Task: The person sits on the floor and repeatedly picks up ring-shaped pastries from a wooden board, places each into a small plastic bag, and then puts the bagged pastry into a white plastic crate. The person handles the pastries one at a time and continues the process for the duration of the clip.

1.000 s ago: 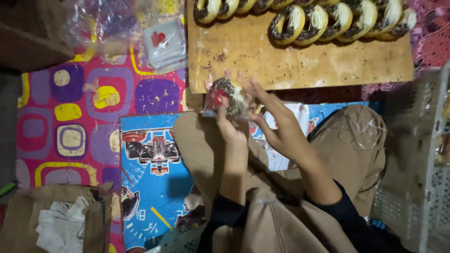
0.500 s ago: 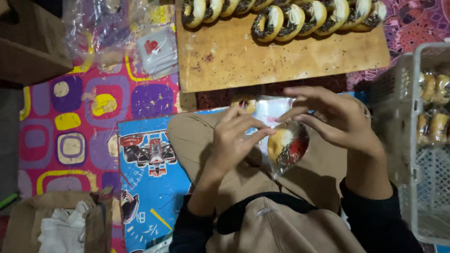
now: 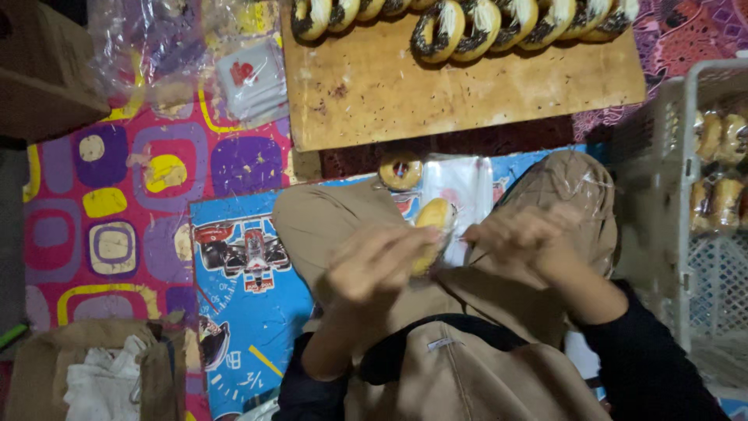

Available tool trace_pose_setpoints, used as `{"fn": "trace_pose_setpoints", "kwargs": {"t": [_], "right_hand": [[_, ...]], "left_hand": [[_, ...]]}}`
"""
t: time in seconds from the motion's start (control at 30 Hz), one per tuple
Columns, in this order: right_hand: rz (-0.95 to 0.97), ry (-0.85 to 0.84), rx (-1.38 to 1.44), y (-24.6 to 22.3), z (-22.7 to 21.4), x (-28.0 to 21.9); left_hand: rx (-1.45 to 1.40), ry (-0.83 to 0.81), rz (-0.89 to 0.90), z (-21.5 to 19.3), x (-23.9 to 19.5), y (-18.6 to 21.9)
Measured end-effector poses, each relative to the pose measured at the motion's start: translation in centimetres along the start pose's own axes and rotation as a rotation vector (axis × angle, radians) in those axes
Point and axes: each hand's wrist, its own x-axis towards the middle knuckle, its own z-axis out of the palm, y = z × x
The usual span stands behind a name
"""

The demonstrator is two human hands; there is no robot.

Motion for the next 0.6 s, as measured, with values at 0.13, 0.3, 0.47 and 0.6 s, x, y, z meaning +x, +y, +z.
{"fn": "trace_pose_setpoints", "kwargs": {"t": [0.13, 0.3, 0.47, 0.6], "right_hand": [[0.415, -0.763, -0.015, 5.9, 3.8, -1.0], [0.248, -0.507, 1.321, 1.2, 8.2, 3.7], [0.649, -0.002, 1.558, -8.0, 16.7, 7.5], [1.275, -0.1, 1.523, -15.4, 19.2, 2.2]], "left_hand": [[-0.255, 0.202, -0.235, -0.8, -1.4, -3.3], [-0.861, 0.338, -0.905, 3.0, -3.9, -9.3], [-0.57, 0.457, -0.978, 6.4, -9.4, -18.0], [0.113, 0.42, -0.672, 8.3, -18.5, -17.8]]}}
